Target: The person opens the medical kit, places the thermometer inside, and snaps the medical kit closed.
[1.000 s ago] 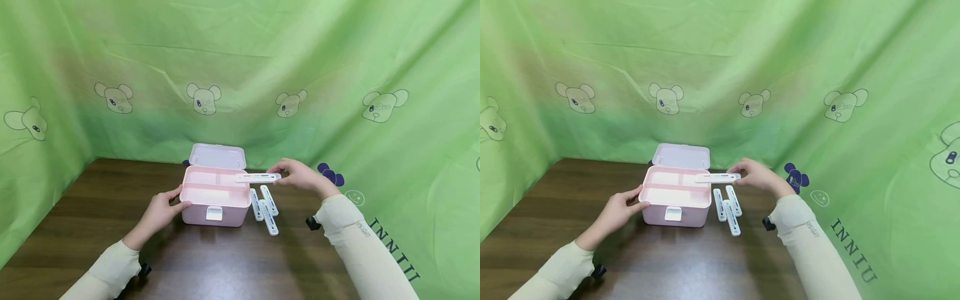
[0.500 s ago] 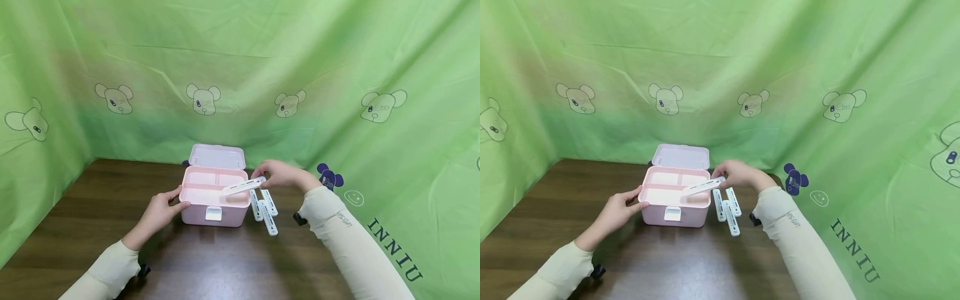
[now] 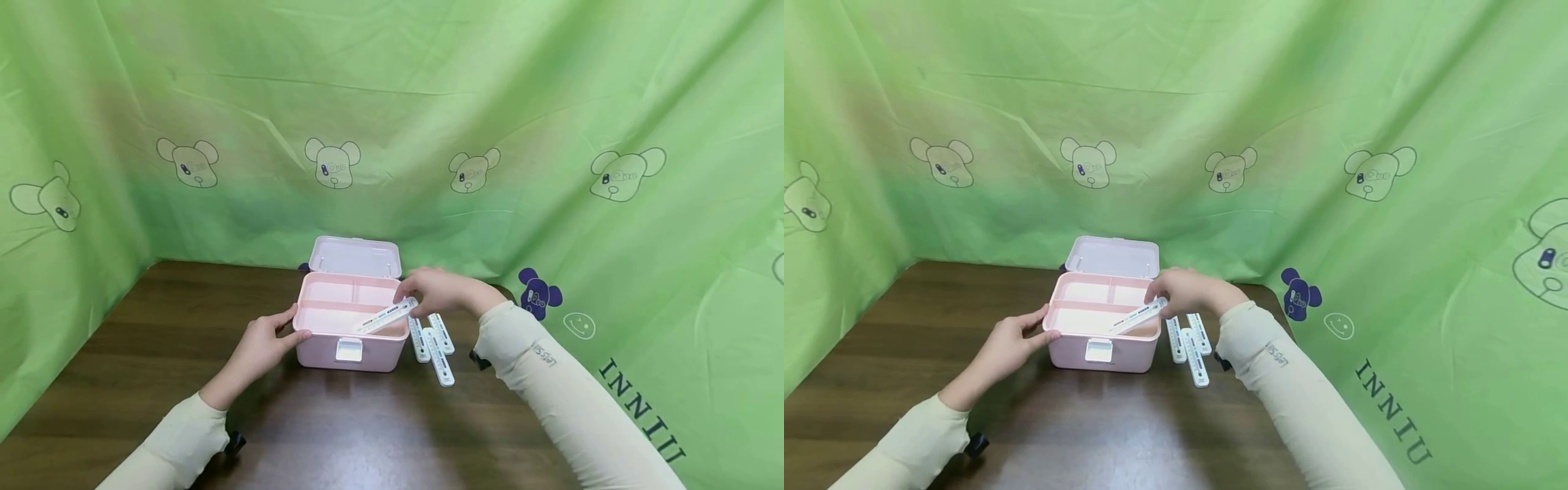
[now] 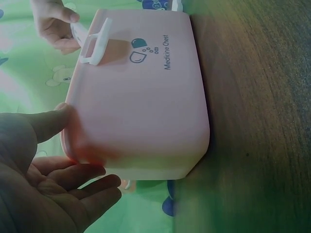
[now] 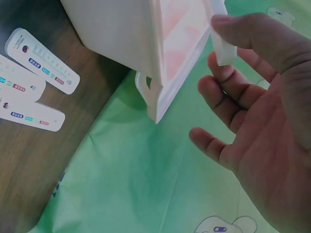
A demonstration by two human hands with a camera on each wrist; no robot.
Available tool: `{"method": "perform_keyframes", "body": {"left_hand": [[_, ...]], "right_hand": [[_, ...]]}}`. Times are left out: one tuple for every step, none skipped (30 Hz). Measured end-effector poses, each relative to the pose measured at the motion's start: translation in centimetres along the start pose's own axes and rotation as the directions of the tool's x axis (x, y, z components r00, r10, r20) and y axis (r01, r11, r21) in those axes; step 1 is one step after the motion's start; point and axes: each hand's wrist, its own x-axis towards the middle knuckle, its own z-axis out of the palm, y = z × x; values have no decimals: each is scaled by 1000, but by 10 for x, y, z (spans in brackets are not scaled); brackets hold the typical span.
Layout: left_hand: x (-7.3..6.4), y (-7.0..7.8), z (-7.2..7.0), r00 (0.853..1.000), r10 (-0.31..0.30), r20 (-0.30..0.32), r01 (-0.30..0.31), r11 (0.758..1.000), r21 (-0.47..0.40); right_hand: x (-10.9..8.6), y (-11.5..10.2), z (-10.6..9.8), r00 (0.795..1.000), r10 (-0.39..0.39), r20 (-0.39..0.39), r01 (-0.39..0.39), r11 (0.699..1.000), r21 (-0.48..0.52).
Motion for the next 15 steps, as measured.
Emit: {"method": "perform_keyframes", "body": {"left_hand": [[0,0,0,1000,0,-1,0,1000,0],[-1,0,0,1000,1,-2,-1,1000,0],[-1,0,0,1000,1,-3,-1,1000,-1],[-1,0,0,1000,2,-3,-2,1000,1],[-1,0,0,1000,3,-3,-3,1000,1],[-1,0,0,1000,2,-3,-2,1000,1],[-1,0,0,1000,0,-2,0,1000,1],[-1,0,0,1000,-2,-1,2,1000,2],[-1,0,0,1000,-5,-1,5,1000,1],[-1,1,-1,1000,-8,0,8,1000,2],[-1,2,-1,1000,-10,1,10,1000,2],[-1,2,-1,1000,-7,1,7,1000,4],[0,3,-1,1000,-9,1,9,1000,1],[0,3,0,1000,-8,1,8,1000,-1],[0,4,0,1000,-8,1,8,1000,-3]], "right_hand": [[1,-1,0,1000,-2,15,2,1000,-4],[1,-2,-1,1000,-7,27,7,1000,-6],[1,-3,-1,999,-9,40,9,1000,-10],[2,-4,-1,999,-8,54,9,1000,-9],[2,-4,-2,998,-10,65,10,1000,-8],[3,-5,-2,997,-11,77,11,1000,-8],[4,-5,-1,996,-18,85,19,1000,-11],[5,-5,-1,995,-28,92,29,1000,-8],[6,-5,-1,994,-30,101,31,1000,-2],[7,-6,0,993,-36,110,35,999,11],[8,-6,1,992,-40,118,38,999,24],[9,-6,2,991,-48,126,44,998,40],[10,-7,3,989,-59,133,51,997,63],[12,-8,4,988,-62,140,51,995,83],[13,-9,6,987,-59,147,44,994,104]]}}
